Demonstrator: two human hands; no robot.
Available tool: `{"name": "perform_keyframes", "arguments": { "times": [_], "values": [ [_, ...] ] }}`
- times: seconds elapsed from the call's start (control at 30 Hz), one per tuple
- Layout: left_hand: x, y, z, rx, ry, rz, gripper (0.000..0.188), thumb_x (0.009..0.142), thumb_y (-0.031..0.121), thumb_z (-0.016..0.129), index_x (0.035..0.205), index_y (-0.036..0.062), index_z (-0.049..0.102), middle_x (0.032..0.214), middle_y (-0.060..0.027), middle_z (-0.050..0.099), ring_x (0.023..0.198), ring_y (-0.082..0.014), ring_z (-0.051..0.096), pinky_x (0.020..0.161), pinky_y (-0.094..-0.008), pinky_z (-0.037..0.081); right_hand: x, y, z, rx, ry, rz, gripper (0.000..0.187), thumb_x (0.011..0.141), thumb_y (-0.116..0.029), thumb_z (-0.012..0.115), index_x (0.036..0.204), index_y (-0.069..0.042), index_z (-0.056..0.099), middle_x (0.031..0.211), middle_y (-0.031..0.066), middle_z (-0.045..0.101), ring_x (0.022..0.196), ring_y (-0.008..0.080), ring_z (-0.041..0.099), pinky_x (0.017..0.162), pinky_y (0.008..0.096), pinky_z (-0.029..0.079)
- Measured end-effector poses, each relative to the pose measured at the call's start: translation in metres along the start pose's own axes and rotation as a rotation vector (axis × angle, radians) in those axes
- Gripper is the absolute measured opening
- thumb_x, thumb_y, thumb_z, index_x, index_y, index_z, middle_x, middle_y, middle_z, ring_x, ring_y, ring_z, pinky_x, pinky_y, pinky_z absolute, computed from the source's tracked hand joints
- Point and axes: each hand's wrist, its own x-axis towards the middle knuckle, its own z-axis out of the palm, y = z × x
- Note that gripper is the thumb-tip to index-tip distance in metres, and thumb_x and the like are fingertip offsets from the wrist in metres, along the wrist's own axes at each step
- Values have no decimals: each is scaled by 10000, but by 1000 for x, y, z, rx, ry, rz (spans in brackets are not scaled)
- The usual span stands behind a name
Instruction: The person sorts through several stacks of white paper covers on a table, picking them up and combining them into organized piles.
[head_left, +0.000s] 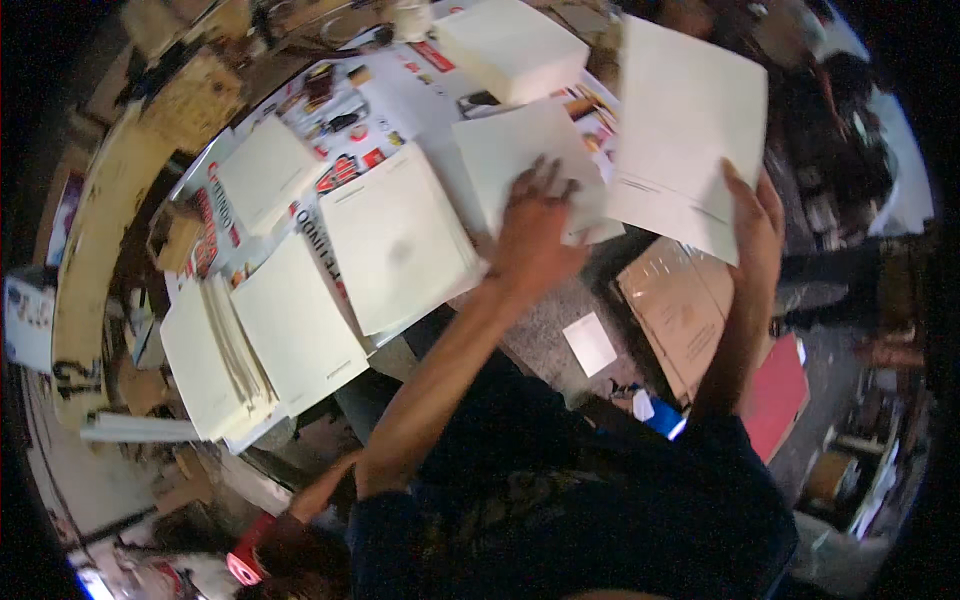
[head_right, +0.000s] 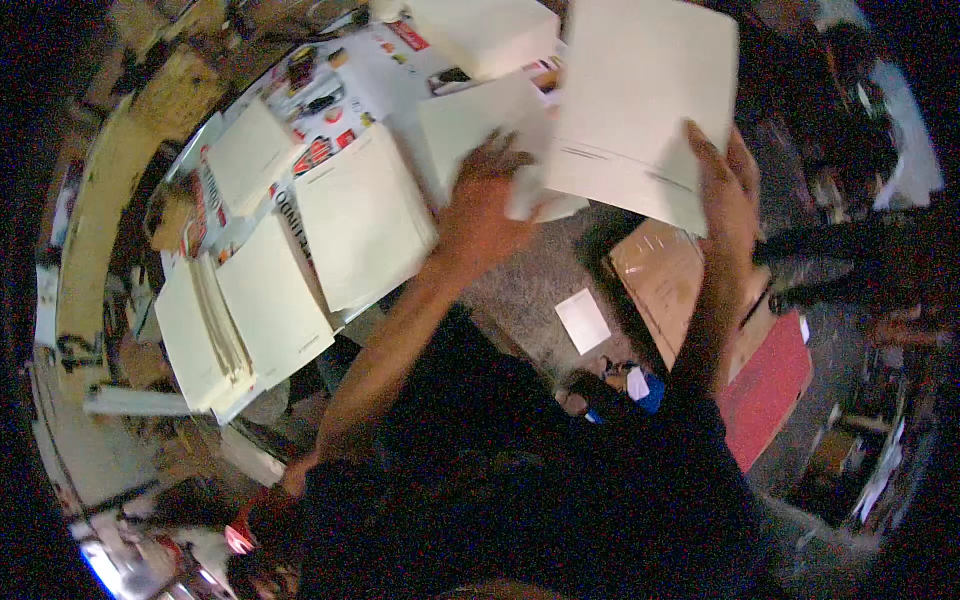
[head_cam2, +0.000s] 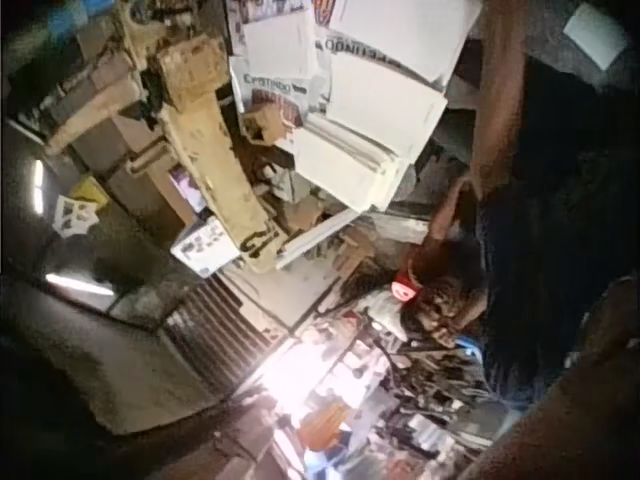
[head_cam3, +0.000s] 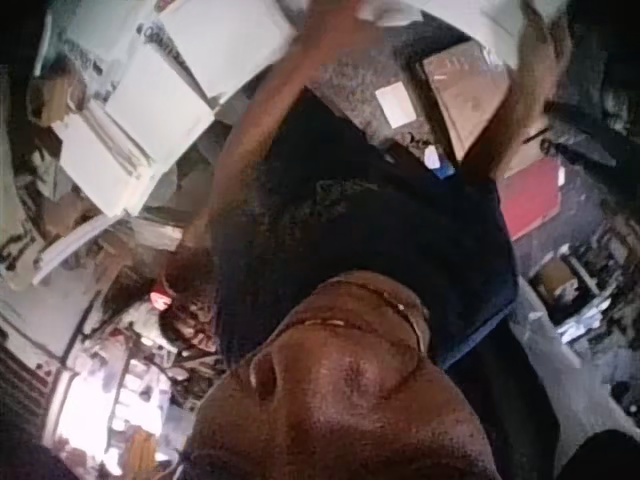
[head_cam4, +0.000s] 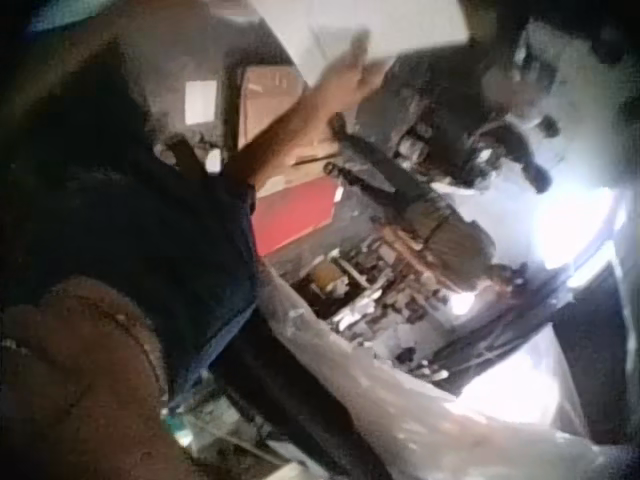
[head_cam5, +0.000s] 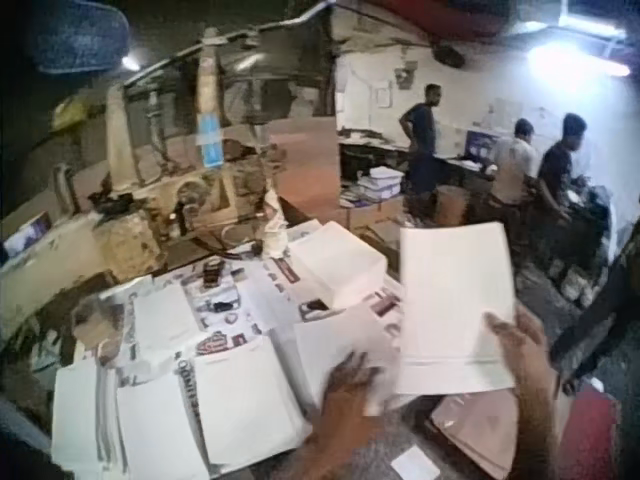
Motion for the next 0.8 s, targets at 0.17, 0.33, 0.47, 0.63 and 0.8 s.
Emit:
{"name": "perform_keyframes", "arguments": {
  "times": [0.17, 0.33, 0.47, 0.63, 0.8],
  "values": [
    [9, 22, 46, -30, -125, -142, 616, 741, 366, 783, 1161, -43, 590, 1180, -282, 580, 1167, -419, 524, 1065, -526, 322, 5, 15, -48, 27, 56, 12, 393, 875, -155, 684, 1230, 0, 618, 1139, 66, 659, 977, 143, 597, 884, 268, 447],
    [6, 8, 16, -235, -183, -164, 411, 784, 350, 761, 965, -1, 648, 939, -216, 652, 897, -345, 624, 840, -472, 479, 28, 32, -48, -90, -106, 136, 439, 874, -181, 683, 1271, -14, 600, 1124, 73, 669, 1013, 160, 605, 894, 274, 452],
    [-10, 17, -40, -651, 200, -609, 249, 885, 200, 715, 872, -36, 635, 745, -67, 646, 708, -100, 630, 625, -256, 532, 61, 72, -16, -254, -341, 101, 442, 887, -230, 661, 1271, -22, 595, 1152, 87, 669, 1049, 184, 606, 930, 305, 446],
    [-54, -10, -104, -210, -57, -247, 710, 742, 343, 829, 1255, -34, 515, 1156, -257, 593, 1112, -355, 601, 997, -496, 454, 25, 65, 66, -186, -500, 40, 473, 905, -237, 630, 1320, -22, 557, 1224, 95, 631, 1079, 191, 592, 946, 301, 438],
    [-108, -26, -126, 574, -448, -493, 959, 693, 280, 816, 1425, -76, 309, 1372, -299, 434, 1341, -413, 372, 1161, -597, 70, 5, 69, 90, 76, -519, 412, 493, 933, -257, 578, 1364, -25, 514, 1301, 116, 580, 1148, 199, 552, 991, 317, 416]
  ]
}}
